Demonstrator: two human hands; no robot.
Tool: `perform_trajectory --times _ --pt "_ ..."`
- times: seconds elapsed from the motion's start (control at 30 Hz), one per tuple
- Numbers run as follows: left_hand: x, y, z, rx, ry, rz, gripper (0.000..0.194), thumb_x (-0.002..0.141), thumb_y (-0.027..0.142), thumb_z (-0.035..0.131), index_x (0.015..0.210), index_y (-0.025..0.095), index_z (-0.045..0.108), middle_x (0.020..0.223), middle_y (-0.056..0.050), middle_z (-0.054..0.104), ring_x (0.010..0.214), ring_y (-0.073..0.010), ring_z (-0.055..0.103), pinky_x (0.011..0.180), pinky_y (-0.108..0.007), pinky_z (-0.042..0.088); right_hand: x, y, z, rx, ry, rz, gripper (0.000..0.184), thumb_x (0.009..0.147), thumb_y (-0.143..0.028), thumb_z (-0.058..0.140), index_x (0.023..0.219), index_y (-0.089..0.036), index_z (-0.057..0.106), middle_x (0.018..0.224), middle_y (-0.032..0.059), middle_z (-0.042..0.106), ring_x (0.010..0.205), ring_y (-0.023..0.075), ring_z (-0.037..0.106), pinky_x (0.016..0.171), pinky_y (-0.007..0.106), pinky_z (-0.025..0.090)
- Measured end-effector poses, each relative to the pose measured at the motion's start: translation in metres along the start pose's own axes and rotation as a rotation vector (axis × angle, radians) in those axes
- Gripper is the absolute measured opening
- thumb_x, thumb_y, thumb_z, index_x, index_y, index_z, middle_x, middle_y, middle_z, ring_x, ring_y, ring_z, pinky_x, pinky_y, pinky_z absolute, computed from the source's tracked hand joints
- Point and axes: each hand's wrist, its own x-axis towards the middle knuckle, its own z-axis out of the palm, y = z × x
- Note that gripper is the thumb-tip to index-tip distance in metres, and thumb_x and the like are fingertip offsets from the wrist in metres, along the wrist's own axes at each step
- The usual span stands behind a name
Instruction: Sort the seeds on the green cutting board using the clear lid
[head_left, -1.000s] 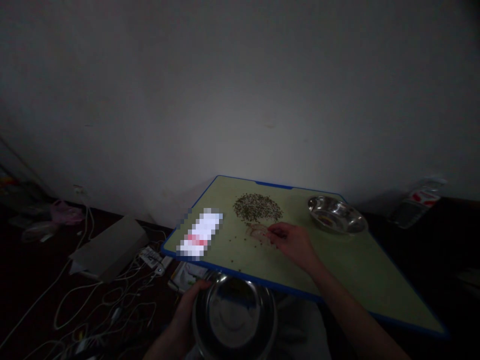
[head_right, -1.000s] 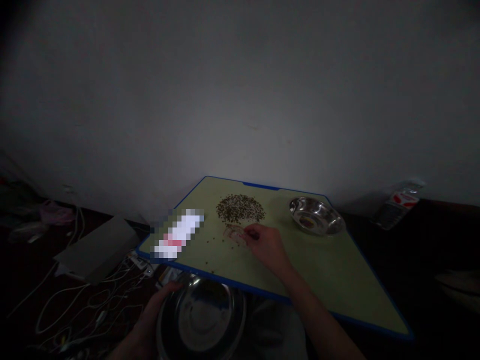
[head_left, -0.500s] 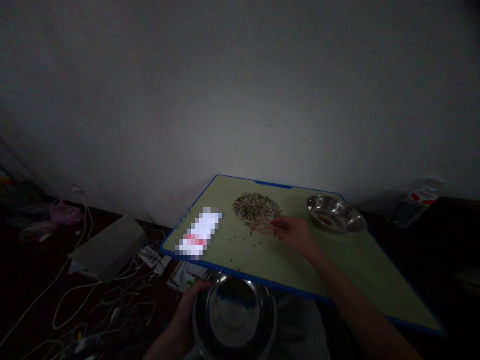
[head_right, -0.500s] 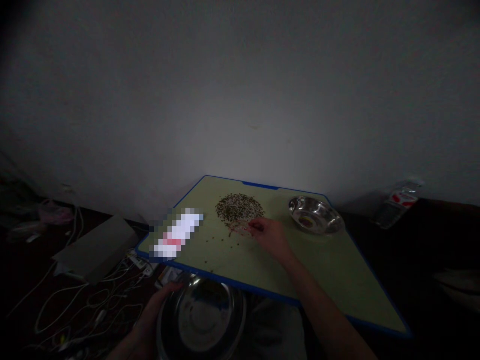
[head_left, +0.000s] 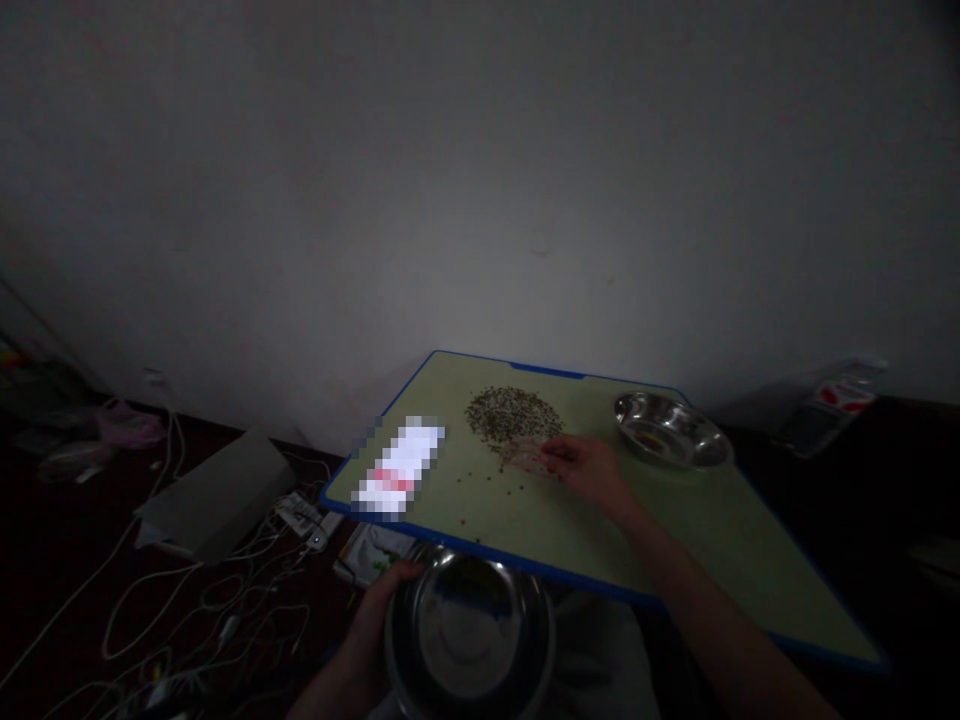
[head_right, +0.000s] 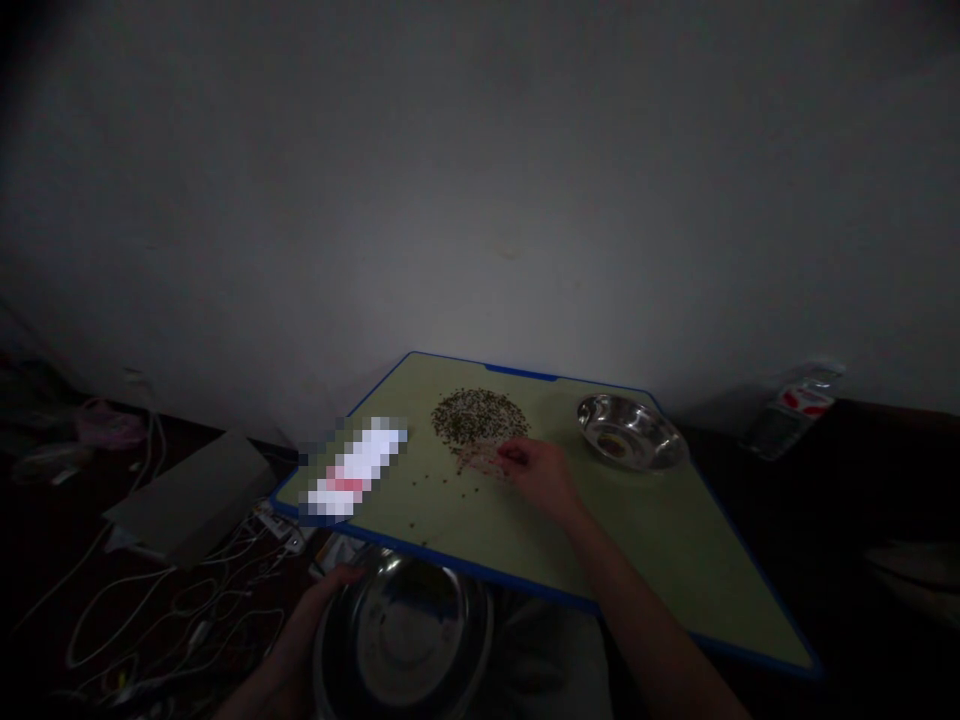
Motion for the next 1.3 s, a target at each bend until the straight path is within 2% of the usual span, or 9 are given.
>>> perform_trajectory --times 0.2,0.47,0.73,0.9,1.07,1.3 --pt "0.000 0.000 0.000 0.004 -0.021 -0.004 0.017 0.064 0.028 0.056 0.062 0.013 0.063 0.054 -0.007 0.068 0.068 -0.0252 0.063 0.068 -0.034 0.044 -0.003 -0.001 -0.001 -0.041 -0.025 -0.028 0.014 0.069 -0.024 0.056 0.076 -0.017 0.066 0.069 0.0042 0.068 0.059 0.0156 0.061 0.056 0.026 0.046" --pt "0.003 -0.003 -0.004 0.024 -0.004 0.001 0.019 0.065 0.029 0.056 0.060 0.013 0.063 0.053 -0.007 0.068 0.060 -0.0221 0.062 0.061 -0.031 0.043 -0.008 -0.003 -0.006 -0.038 -0.051 -0.026 0.013 0.069 -0.023 0.056 0.075 -0.017 0.066 0.066 0.0026 0.067 0.057 0.0143 0.061 0.055 0.024 0.045" --pt "0.006 -0.007 -0.007 0.035 -0.014 -0.029 0.026 0.070 0.031 0.052 0.060 0.010 0.064 0.052 -0.008 0.067 0.051 -0.0204 0.059 0.058 -0.033 0.043 -0.014 -0.011 -0.004 -0.044 -0.047 0.003 0.014 0.069 -0.023 0.055 0.075 -0.018 0.066 0.070 0.0032 0.068 0.062 0.0157 0.063 0.059 0.026 0.047" --pt "0.003 -0.006 -0.004 0.009 0.030 -0.031 0.022 0.069 0.027 0.054 0.057 0.011 0.063 0.050 -0.005 0.066 0.049 -0.0166 0.057 0.058 -0.029 0.043 -0.026 -0.009 -0.010 -0.085 0.040 -0.017 0.015 0.071 -0.026 0.054 0.076 -0.018 0.066 0.074 0.0038 0.069 0.066 0.0168 0.064 0.062 0.027 0.048" --pt "-0.002 -0.003 0.001 0.038 0.011 -0.043 0.024 0.070 0.028 0.052 0.058 0.011 0.065 0.052 -0.007 0.067 0.053 -0.0200 0.060 0.059 -0.031 0.044 -0.050 -0.002 -0.016 -0.181 0.136 -0.015 0.021 0.074 -0.032 0.050 0.081 -0.019 0.066 0.078 0.0042 0.069 0.066 0.0178 0.064 0.062 0.029 0.050" --pt "0.000 -0.002 -0.001 0.004 0.024 -0.061 0.025 0.070 0.028 0.051 0.060 0.011 0.065 0.054 -0.008 0.068 0.054 -0.0208 0.061 0.062 -0.032 0.044 -0.074 -0.011 -0.005 -0.241 0.192 -0.096 0.025 0.078 -0.034 0.047 0.079 -0.020 0.067 0.078 0.0039 0.069 0.061 0.0160 0.063 0.059 0.027 0.050"
